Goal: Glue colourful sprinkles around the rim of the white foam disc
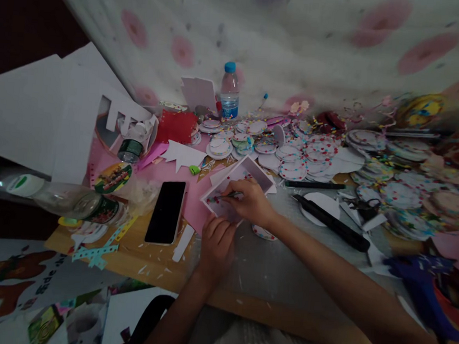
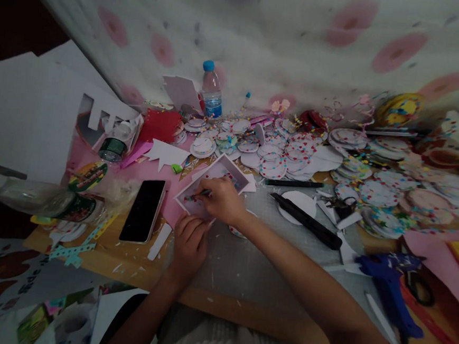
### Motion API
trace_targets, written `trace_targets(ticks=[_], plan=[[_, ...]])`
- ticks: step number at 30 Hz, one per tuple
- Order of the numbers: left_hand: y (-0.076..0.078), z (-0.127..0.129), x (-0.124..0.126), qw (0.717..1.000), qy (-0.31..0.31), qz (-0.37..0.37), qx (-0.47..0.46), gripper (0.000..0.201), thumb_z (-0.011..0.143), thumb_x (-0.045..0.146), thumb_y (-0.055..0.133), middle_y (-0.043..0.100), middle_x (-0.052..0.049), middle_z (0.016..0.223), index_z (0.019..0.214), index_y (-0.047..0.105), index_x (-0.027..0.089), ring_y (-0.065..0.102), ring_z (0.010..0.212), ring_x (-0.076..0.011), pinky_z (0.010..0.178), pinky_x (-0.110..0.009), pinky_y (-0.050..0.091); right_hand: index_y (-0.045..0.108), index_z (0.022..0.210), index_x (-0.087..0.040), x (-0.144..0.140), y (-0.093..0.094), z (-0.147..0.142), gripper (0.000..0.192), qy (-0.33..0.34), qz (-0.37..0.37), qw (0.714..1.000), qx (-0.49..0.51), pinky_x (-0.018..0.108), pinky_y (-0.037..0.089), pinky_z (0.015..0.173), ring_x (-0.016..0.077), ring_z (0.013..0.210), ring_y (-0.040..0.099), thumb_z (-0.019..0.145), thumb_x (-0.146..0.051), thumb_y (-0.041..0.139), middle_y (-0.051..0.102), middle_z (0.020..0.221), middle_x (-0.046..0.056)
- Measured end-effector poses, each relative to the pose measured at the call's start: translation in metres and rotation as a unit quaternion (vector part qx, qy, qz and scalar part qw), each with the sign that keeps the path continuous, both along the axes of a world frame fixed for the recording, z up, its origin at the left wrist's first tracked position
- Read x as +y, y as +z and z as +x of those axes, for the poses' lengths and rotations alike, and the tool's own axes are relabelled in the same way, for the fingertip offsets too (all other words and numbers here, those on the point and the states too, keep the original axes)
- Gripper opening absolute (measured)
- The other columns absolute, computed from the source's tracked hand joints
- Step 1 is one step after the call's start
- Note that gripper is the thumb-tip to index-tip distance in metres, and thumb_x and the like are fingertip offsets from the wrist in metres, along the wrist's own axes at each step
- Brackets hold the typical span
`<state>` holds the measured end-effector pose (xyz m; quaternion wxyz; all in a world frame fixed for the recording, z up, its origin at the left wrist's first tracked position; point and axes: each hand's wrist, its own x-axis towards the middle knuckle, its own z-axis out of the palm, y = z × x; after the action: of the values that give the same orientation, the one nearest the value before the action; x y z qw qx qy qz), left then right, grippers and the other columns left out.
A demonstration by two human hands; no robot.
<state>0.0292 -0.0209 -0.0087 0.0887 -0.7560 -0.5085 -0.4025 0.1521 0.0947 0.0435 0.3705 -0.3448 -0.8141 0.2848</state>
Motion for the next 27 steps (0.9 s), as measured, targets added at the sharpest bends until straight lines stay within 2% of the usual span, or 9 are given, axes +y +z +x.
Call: trace_targets(ticks=[11, 14, 16, 18, 21, 27], plan=[[-0.001, -0.001, 0.0, 0.999, 0.003, -0.026, -0.023, 0.026, 0.088, 0.005, 0.046, 0.068, -0.009, 0.093, 0.103, 0.064, 0.017, 0.061, 0.101, -0.0219, 0.101, -0.048, 0.043, 0.067, 0.072, -0.022, -0.006, 0.017, 0.012, 0.01, -0.053, -0.02, 0.998, 0.019, 0.034, 0.044, 0.077, 0.0182, 0.073, 0.067, 0.073, -0.012, 0.069, 0.073, 0.074, -0.001], [0.003, -0.002, 0.003, 0.999, 0.019, -0.028, -0.039, 0.02, 0.089, 0.008, 0.049, 0.067, -0.009, 0.093, 0.102, 0.062, 0.016, 0.06, 0.1, -0.0226, 0.099, -0.048, 0.045, 0.068, 0.075, -0.021, -0.015, 0.025, 0.023, 0.004, -0.08, -0.055, 0.991, 0.087, 0.033, 0.047, 0.073, 0.0181, 0.074, 0.066, 0.075, -0.021, 0.071, 0.072, 0.076, 0.001], [0.005, -0.004, 0.005, 0.998, 0.037, -0.032, -0.05, 0.016, 0.089, 0.01, 0.052, 0.066, -0.009, 0.093, 0.101, 0.061, 0.016, 0.059, 0.099, -0.023, 0.097, -0.048, 0.046, 0.067, 0.075, -0.021, -0.02, 0.028, 0.033, 0.008, -0.112, -0.091, 0.977, 0.155, 0.032, 0.049, 0.072, 0.0176, 0.074, 0.066, 0.074, -0.025, 0.074, 0.071, 0.075, 0.001], [0.006, -0.005, 0.007, 0.997, 0.048, -0.035, -0.054, 0.014, 0.089, 0.011, 0.053, 0.065, -0.009, 0.093, 0.1, 0.061, 0.016, 0.058, 0.098, -0.0231, 0.095, -0.048, 0.047, 0.067, 0.072, -0.021, -0.024, 0.027, 0.041, 0.012, -0.151, -0.131, 0.959, 0.199, 0.031, 0.049, 0.069, 0.017, 0.071, 0.065, 0.07, -0.028, 0.076, 0.07, 0.072, 0.001], [0.006, -0.007, 0.008, 0.997, 0.045, -0.037, -0.048, 0.013, 0.089, 0.013, 0.053, 0.065, -0.008, 0.092, 0.099, 0.061, 0.016, 0.058, 0.097, -0.0229, 0.094, -0.048, 0.047, 0.068, 0.069, -0.019, -0.026, 0.02, 0.048, 0.016, -0.21, -0.188, 0.936, 0.213, 0.029, 0.047, 0.062, 0.0163, 0.066, 0.063, 0.065, -0.031, 0.078, 0.069, 0.069, 0.001], [0.007, -0.007, 0.006, 0.997, 0.039, -0.044, -0.04, 0.014, 0.09, 0.015, 0.052, 0.065, -0.008, 0.094, 0.1, 0.061, 0.016, 0.059, 0.098, -0.0227, 0.097, -0.048, 0.046, 0.068, 0.068, -0.017, -0.023, 0.005, 0.054, 0.022, -0.25, -0.21, 0.918, 0.223, 0.029, 0.047, 0.057, 0.017, 0.061, 0.062, 0.062, -0.035, 0.079, 0.069, 0.067, 0.004]])
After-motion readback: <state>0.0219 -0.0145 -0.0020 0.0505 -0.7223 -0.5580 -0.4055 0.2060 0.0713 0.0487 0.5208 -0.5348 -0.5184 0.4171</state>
